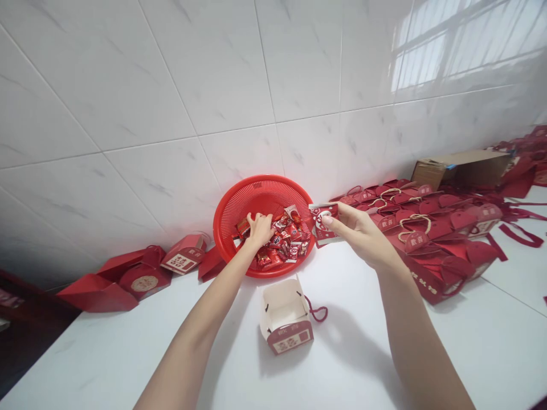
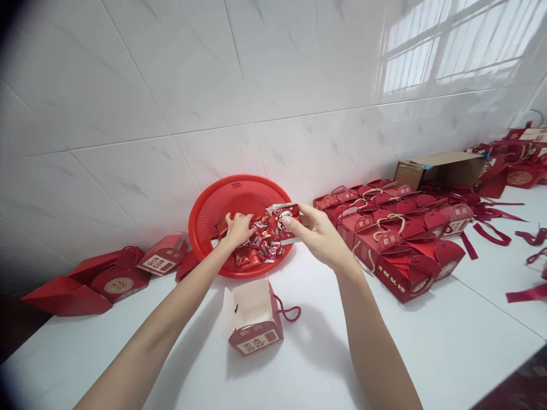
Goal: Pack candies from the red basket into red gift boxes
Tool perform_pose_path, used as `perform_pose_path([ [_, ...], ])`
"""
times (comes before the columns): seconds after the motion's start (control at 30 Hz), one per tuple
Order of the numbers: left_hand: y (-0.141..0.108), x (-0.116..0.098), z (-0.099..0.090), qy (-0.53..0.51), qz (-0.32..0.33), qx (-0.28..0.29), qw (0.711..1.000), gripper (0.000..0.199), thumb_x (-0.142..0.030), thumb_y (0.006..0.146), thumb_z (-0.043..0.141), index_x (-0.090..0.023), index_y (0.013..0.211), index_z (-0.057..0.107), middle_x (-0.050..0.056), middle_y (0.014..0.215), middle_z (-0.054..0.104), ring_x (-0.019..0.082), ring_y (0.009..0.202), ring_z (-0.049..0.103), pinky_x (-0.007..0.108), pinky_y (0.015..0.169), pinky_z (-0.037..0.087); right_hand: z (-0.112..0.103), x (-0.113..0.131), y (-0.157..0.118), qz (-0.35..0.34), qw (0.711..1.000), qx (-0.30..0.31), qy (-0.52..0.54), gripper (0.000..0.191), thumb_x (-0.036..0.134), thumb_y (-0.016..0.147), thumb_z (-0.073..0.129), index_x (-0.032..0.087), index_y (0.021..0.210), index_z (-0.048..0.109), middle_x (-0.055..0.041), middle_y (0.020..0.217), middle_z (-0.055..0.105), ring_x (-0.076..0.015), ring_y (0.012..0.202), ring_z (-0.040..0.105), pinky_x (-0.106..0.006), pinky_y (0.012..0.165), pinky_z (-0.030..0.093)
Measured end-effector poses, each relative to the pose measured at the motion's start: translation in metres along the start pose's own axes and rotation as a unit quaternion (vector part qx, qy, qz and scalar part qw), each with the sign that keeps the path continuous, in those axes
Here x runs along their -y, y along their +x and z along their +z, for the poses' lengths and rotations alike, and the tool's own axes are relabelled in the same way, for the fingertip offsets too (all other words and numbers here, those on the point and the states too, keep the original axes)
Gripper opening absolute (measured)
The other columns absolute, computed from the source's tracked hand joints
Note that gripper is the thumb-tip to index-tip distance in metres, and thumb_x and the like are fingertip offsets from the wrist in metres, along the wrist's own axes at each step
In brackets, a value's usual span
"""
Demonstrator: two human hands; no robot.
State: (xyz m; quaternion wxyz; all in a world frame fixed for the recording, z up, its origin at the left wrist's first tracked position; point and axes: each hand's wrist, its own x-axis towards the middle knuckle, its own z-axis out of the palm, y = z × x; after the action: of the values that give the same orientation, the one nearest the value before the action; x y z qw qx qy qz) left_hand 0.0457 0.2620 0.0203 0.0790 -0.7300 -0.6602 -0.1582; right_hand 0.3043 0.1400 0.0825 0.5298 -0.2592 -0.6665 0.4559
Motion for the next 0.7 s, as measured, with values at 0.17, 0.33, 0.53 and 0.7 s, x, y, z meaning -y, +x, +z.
perform_pose_path([
  [0.17,-0.006,0.004,-0.008,-0.066,-0.016,-0.028,0.997,0.029,-0.015,0.082,0.061,-0.021,0.107,0.074,0.014,0.111,0.076,0.034,0.120,0.059,0.058,0.114,0.024,0.001,-0.001,0.002,0.008,1.000,-0.002,0.013,0.035,0.045,0.088,0.069,0.023,0.114,0.071,-0.0067,0.105,0.074,-0.0220,0.098,0.068,-0.038,0.087,0.057],
  [0.33,-0.021,0.012,-0.024,-0.145,-0.026,-0.063,0.987,0.029,-0.025,0.086,0.057,-0.022,0.107,0.077,0.010,0.115,0.076,0.027,0.111,0.067,0.043,0.105,0.045,0.003,-0.004,0.005,0.005,1.000,0.006,0.011,0.037,0.046,0.087,0.069,0.022,0.115,0.072,-0.0071,0.107,0.074,-0.0230,0.101,0.068,-0.041,0.092,0.055],
  [0.53,-0.054,0.013,-0.035,-0.461,-0.054,-0.082,0.882,0.033,-0.034,0.073,0.071,-0.014,0.099,0.078,0.012,0.101,0.079,0.027,0.093,0.073,0.040,0.088,0.057,0.008,-0.007,0.007,0.007,1.000,0.018,0.015,0.036,0.046,0.088,0.068,0.021,0.114,0.072,-0.0071,0.109,0.075,-0.0229,0.103,0.068,-0.040,0.095,0.054],
  [0.7,-0.074,0.010,-0.040,-0.554,-0.097,-0.081,0.823,0.047,-0.046,0.060,0.084,-0.013,0.092,0.078,0.012,0.091,0.079,0.028,0.089,0.074,0.044,0.087,0.058,0.008,-0.012,0.008,0.008,1.000,0.023,0.011,0.037,0.046,0.088,0.069,0.021,0.114,0.073,-0.0067,0.111,0.075,-0.0232,0.105,0.068,-0.040,0.096,0.053],
])
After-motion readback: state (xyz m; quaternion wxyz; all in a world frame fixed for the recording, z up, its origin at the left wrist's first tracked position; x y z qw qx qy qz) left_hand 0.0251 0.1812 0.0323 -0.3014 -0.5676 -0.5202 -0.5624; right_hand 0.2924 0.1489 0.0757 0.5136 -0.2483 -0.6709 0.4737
